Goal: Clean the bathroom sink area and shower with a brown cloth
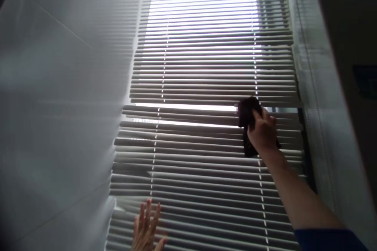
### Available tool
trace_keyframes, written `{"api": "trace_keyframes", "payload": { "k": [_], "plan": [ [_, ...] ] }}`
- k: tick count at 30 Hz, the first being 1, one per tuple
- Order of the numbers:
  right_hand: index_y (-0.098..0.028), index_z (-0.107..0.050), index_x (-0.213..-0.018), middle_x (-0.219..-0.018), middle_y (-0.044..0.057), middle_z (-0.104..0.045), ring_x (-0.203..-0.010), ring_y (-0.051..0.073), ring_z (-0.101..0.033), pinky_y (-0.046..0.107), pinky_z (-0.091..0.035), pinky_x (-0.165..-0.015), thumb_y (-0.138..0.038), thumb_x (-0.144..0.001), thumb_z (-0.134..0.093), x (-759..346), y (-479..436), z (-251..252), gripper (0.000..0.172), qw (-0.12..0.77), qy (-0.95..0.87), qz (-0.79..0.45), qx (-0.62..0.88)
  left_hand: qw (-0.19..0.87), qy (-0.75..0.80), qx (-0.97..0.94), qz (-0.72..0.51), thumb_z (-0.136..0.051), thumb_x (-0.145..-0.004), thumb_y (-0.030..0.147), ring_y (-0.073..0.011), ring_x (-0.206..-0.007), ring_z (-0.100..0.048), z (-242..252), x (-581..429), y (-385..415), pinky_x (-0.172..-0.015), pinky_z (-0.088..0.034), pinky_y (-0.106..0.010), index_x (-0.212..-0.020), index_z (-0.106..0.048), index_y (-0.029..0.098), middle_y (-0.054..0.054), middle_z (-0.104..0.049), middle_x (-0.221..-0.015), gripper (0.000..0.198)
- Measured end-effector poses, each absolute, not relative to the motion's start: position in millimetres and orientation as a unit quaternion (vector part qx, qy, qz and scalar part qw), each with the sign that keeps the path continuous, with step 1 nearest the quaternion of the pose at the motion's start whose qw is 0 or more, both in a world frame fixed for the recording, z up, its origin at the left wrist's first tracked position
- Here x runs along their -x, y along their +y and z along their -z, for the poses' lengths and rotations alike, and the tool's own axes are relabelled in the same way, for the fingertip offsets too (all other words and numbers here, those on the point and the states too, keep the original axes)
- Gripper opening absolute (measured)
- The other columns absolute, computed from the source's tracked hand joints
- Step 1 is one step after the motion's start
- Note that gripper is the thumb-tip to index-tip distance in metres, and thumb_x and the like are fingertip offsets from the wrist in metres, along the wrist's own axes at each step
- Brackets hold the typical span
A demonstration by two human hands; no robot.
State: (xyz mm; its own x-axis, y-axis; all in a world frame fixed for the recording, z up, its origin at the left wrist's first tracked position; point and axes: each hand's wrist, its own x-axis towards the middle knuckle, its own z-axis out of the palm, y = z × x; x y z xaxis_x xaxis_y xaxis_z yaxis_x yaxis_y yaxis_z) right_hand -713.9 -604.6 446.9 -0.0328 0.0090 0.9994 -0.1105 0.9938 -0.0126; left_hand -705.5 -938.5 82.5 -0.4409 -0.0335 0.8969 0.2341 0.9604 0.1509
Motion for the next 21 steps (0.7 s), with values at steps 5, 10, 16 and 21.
{"api": "trace_keyframes", "payload": {
  "k": [5, 10, 16, 21],
  "plan": [
    [-0.002, -0.05, -0.127, -0.129, 0.024, -0.047, -0.117, 0.03, -0.044, 0.045, -0.034, -0.099, -0.019, -0.083, -0.045, 717.8, -651.8, -457.5, 0.048, 0.705, -0.699, -0.109, -0.039, 0.515, -0.84, 0.077, 0.149, -0.054, -0.075, 0.011, -0.0375, -0.141, -0.002, -81.7, 706.8, -937.7, -0.1, -0.031, -0.066, -0.145, 0.0, 0.031, -0.012, -0.001, -0.155, 0.09],
    [-0.014, -0.048, -0.132, -0.139, 0.016, -0.04, -0.112, 0.031, -0.043, 0.045, -0.044, -0.088, -0.013, -0.081, -0.046, 719.0, -773.0, -419.3, 0.051, 0.651, -0.736, -0.034, -0.182, 0.488, -0.855, 0.079, 0.154, -0.057, -0.069, 0.006, -0.0381, -0.14, 0.001, -78.6, 707.9, -938.1, -0.1, -0.031, -0.066, -0.145, -0.002, 0.03, -0.011, 0.003, -0.154, 0.096],
    [-0.023, -0.049, -0.129, -0.14, 0.008, -0.043, -0.105, 0.025, -0.045, 0.04, -0.047, -0.079, -0.014, -0.091, -0.034, 701.3, -875.6, -380.4, 0.041, 0.564, -0.685, 0.162, -0.432, 0.466, -0.873, 0.055, 0.131, -0.059, -0.062, 0.004, -0.0369, -0.14, -0.001, -72.0, 716.3, -944.4, -0.102, -0.03, -0.063, -0.144, -0.001, 0.03, -0.01, 0.001, -0.152, 0.104],
    [-0.02, -0.055, -0.12, -0.14, 0.007, -0.044, -0.103, 0.025, -0.045, 0.039, -0.045, -0.074, -0.016, -0.094, -0.027, 692.2, -881.7, -417.7, 0.038, 0.589, -0.614, 0.245, -0.465, 0.467, -0.876, 0.055, 0.105, -0.061, -0.062, 0.004, -0.0356, -0.14, 0.001, -70.1, 718.2, -950.4, -0.1, -0.033, -0.065, -0.143, 0.005, 0.03, -0.01, -0.002, -0.151, 0.107]
  ]
}}
